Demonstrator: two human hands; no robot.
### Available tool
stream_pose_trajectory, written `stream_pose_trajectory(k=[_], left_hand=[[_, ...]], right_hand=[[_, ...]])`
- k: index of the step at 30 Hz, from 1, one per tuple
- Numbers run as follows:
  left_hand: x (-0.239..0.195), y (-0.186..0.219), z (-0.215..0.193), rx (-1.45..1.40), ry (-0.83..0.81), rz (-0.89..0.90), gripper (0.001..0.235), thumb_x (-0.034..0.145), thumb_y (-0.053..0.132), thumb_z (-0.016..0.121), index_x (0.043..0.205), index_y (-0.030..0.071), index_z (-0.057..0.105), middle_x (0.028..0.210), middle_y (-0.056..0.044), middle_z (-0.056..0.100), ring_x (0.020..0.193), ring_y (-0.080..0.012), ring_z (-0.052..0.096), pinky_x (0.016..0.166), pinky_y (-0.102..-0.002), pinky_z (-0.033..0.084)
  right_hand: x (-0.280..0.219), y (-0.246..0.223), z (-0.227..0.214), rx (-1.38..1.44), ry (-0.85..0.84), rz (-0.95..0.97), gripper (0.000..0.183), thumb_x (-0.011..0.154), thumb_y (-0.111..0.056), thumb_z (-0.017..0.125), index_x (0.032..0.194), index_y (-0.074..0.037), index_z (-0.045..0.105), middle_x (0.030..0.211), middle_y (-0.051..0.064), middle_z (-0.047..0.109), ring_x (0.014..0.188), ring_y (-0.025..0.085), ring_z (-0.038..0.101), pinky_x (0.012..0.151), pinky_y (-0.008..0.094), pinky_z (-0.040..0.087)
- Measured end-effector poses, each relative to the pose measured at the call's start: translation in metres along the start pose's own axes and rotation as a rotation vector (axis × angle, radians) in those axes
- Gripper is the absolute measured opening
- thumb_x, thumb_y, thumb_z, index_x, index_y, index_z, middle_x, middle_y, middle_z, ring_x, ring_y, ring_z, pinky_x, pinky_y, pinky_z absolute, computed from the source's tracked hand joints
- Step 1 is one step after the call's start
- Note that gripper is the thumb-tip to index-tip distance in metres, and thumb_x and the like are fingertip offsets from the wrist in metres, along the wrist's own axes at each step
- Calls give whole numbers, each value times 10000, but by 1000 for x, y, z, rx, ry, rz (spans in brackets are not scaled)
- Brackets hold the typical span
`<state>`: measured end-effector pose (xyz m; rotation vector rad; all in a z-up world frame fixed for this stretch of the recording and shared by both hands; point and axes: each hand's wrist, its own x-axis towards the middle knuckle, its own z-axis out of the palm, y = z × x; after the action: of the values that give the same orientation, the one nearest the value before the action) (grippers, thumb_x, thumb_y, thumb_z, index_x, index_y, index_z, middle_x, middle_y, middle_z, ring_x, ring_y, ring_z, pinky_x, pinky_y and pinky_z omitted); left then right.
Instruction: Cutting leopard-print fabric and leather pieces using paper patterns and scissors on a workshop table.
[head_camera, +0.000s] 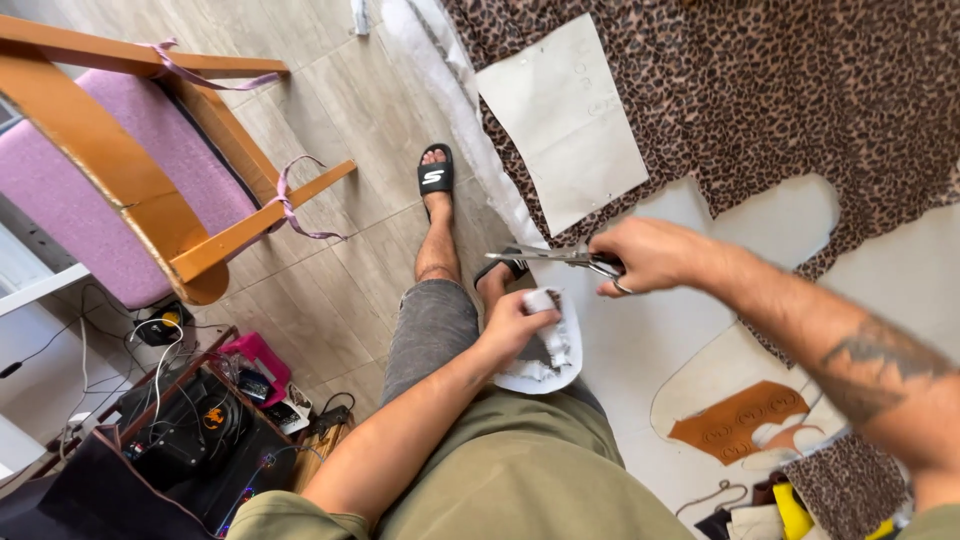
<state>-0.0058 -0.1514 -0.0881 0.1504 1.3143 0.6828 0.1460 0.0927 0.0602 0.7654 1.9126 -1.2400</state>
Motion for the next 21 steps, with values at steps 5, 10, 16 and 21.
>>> stream_pose_trajectory(k=[5, 10, 16, 21], left_hand=[[-12, 74, -135, 376, 479, 338, 374, 747, 244, 861, 1028, 54, 703, 814, -163, 598, 766, -248, 543, 660, -394, 438], [7, 80, -276, 1076, 782, 529, 285, 800, 195, 858, 1020, 98, 705, 915, -152, 691, 919, -355, 684, 820, -435, 536], [57, 81, -238, 1135, 753, 560, 388, 793, 215, 881, 1107, 145, 664, 1001, -33, 701, 929, -222, 683, 845, -368, 534], [46, 133, -79, 487, 403, 513, 361, 856, 159, 820, 1170, 82, 659, 1051, -77, 748, 935, -162, 719, 880, -281, 596]], right_hand=[[-36, 18, 94, 725, 465, -63, 304, 815, -322, 798, 920, -59, 687, 680, 132, 714, 708, 275, 680, 747, 416, 550], [-37, 18, 258, 1156, 687, 33, 366, 790, -206, 840, 1088, -39, 708, 747, 120, 790, 673, 227, 751, 733, 371, 596], [-40, -37, 330, 1305, 739, 152, 329, 815, -168, 837, 1088, -62, 688, 759, 48, 758, 664, 153, 694, 699, 310, 569], [-47, -69, 315, 1207, 773, 214, 285, 803, -198, 801, 1027, -69, 684, 747, -26, 704, 663, 99, 626, 714, 256, 530]])
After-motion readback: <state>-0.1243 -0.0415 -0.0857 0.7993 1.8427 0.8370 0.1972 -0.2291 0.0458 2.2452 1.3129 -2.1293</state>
